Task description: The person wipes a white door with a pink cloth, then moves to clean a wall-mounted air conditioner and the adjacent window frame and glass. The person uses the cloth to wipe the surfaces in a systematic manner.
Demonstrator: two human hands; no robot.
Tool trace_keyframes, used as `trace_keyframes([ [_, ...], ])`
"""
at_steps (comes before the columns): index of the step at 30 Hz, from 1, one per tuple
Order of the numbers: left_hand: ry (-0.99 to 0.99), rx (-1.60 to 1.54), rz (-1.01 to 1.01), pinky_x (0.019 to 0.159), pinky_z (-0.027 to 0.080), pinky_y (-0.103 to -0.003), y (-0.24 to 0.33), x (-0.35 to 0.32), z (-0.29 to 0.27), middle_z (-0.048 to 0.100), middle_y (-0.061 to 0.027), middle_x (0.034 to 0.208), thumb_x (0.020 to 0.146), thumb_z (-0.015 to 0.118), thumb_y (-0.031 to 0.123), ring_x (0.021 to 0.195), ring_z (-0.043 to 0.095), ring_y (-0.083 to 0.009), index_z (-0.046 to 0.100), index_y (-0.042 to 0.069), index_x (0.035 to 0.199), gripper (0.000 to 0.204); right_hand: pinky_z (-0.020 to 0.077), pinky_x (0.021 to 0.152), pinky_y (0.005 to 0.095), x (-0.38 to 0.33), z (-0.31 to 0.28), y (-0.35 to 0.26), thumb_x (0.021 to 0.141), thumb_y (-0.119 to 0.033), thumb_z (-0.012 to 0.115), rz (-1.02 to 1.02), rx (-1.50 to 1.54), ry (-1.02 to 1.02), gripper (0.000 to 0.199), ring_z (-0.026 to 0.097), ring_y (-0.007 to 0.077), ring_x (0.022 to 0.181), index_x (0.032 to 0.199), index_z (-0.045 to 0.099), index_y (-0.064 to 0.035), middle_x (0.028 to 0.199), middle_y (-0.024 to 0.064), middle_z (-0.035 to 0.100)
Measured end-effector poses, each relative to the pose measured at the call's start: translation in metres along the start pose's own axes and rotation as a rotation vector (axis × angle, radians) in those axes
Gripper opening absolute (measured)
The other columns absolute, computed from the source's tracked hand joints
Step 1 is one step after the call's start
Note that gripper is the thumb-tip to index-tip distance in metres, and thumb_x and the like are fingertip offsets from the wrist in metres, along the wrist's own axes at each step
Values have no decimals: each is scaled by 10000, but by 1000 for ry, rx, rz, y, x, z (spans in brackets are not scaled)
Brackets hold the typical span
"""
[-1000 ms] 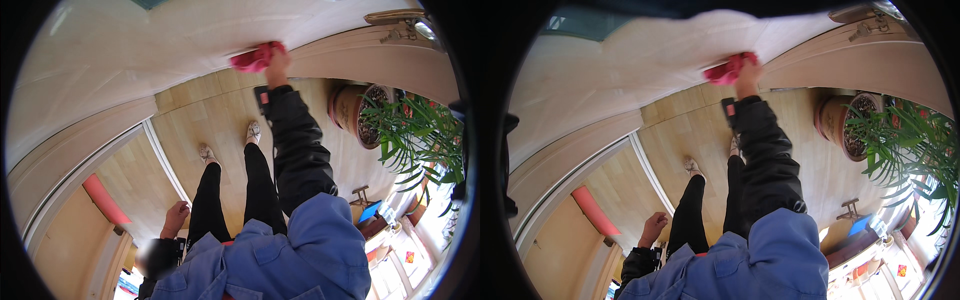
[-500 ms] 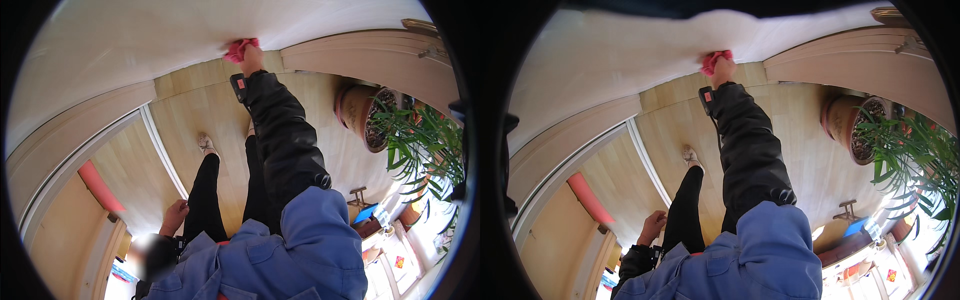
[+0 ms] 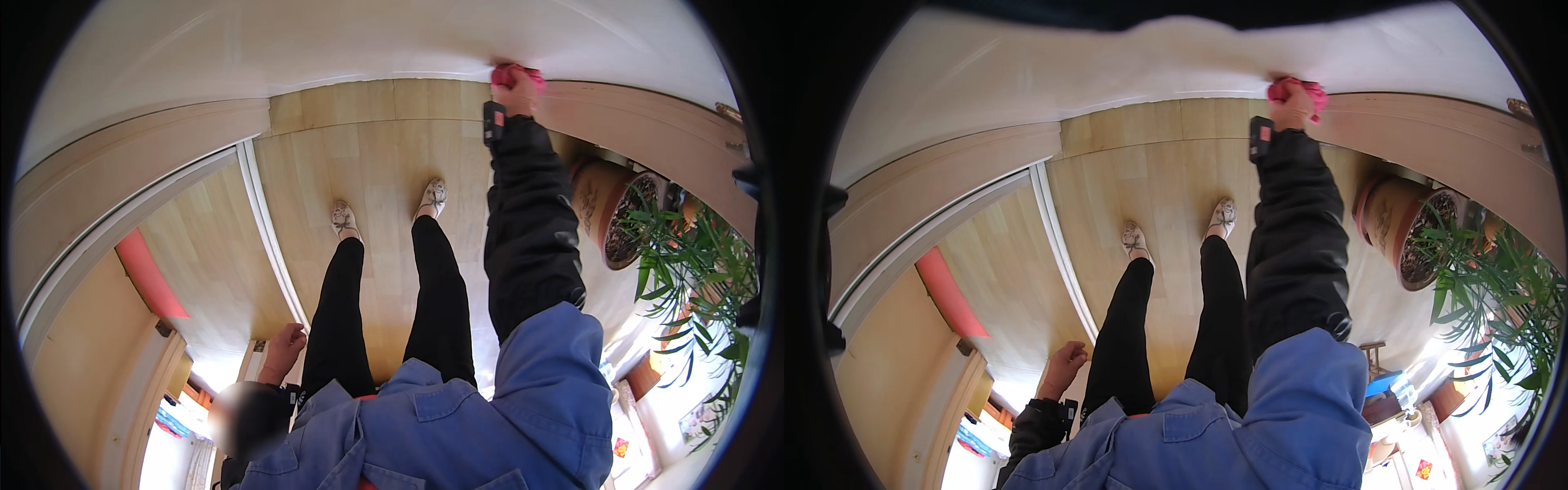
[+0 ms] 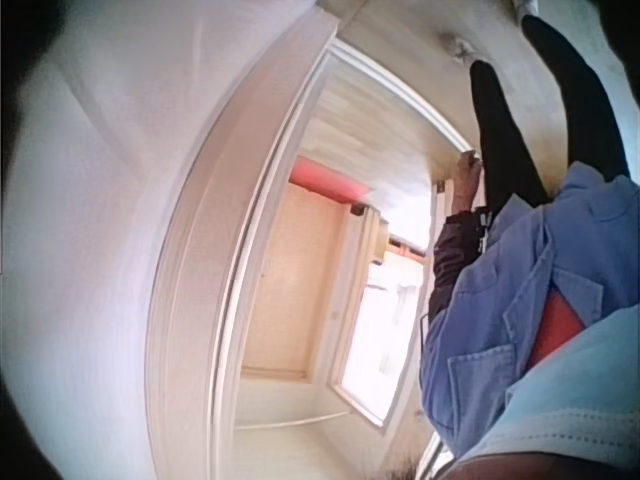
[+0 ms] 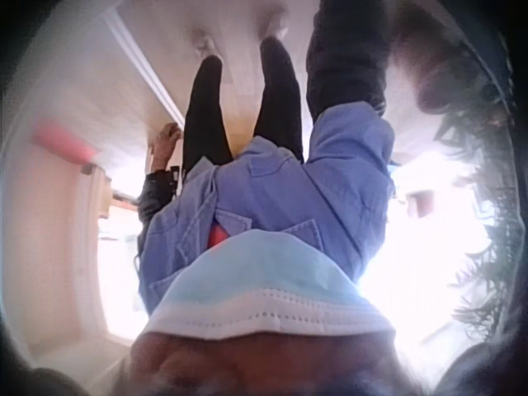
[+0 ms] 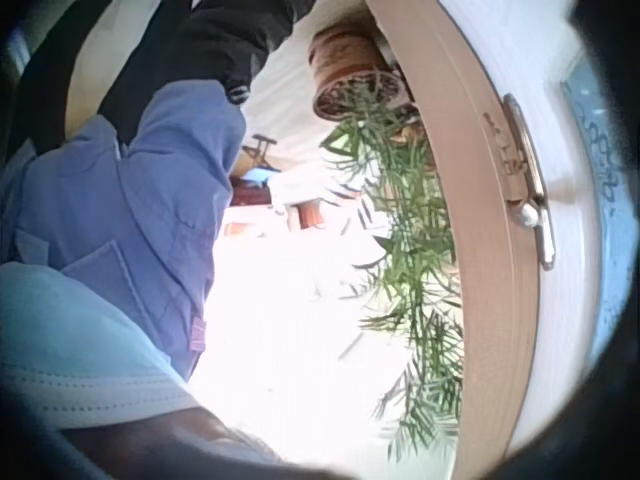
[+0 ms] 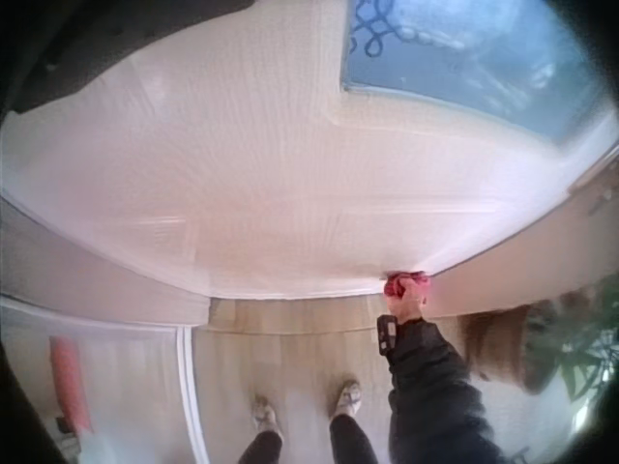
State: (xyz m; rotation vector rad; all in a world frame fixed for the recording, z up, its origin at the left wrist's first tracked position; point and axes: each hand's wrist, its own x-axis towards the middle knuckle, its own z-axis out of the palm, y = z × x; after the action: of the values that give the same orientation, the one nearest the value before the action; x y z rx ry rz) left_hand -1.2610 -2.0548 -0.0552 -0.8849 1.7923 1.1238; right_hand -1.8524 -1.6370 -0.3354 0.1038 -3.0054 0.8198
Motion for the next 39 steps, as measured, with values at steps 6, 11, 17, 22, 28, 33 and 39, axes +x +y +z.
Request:
trace_keyframes([
  [6,-12,-30,-5,853,559,-325,-17,-4,-7,732,-106,974,924,667,79,941,710,-199,636,5,1216,303,536,732,472,-45,86,-167,758,-272,789,-244,216,-81,229,697,377,833,909,761,-102,852,150,728],
  [11,20,-92,33,813,569,-350,-33,-11,-16,729,-108,936,910,677,88,880,715,-214,636,1,1193,299,554,763,459,-80,101,-260,717,-238,823,-351,274,-204,336,692,400,848,1003,750,-78,868,175,723],
  [17,26,-65,65,832,569,-362,-56,-23,-43,739,-125,968,920,675,119,908,725,-237,649,19,1201,300,558,776,481,-56,-6,-231,746,-238,818,-148,76,-62,400,703,400,883,1108,748,-84,933,185,737],
  [22,11,-53,41,855,565,-359,-69,-16,-59,737,-130,996,932,673,121,938,717,-237,639,31,1242,325,538,755,445,-31,-32,-160,775,-143,760,-196,-120,64,230,699,333,862,992,717,-81,935,130,742],
  [28,-43,-85,50,834,564,-333,-46,-10,-41,731,-108,980,934,666,94,919,708,-202,629,17,1236,314,538,682,438,-46,25,-215,718,-239,793,-219,256,-50,251,647,398,727,784,639,-52,734,168,644],
  [33,-103,-27,-18,864,560,-302,-15,-17,-41,710,-89,1019,944,643,68,961,679,-161,630,-16,1243,311,548,777,490,-57,50,-239,803,-297,797,-64,677,54,305,680,415,843,992,703,-77,906,162,724],
  [39,-63,92,-26,981,526,-402,-54,-17,-44,660,-216,1236,878,750,219,1158,647,-322,539,8,1385,588,546,832,479,-24,7,-112,831,-211,768,-14,-190,6,321,701,384,947,1114,703,-73,1013,171,737],
])
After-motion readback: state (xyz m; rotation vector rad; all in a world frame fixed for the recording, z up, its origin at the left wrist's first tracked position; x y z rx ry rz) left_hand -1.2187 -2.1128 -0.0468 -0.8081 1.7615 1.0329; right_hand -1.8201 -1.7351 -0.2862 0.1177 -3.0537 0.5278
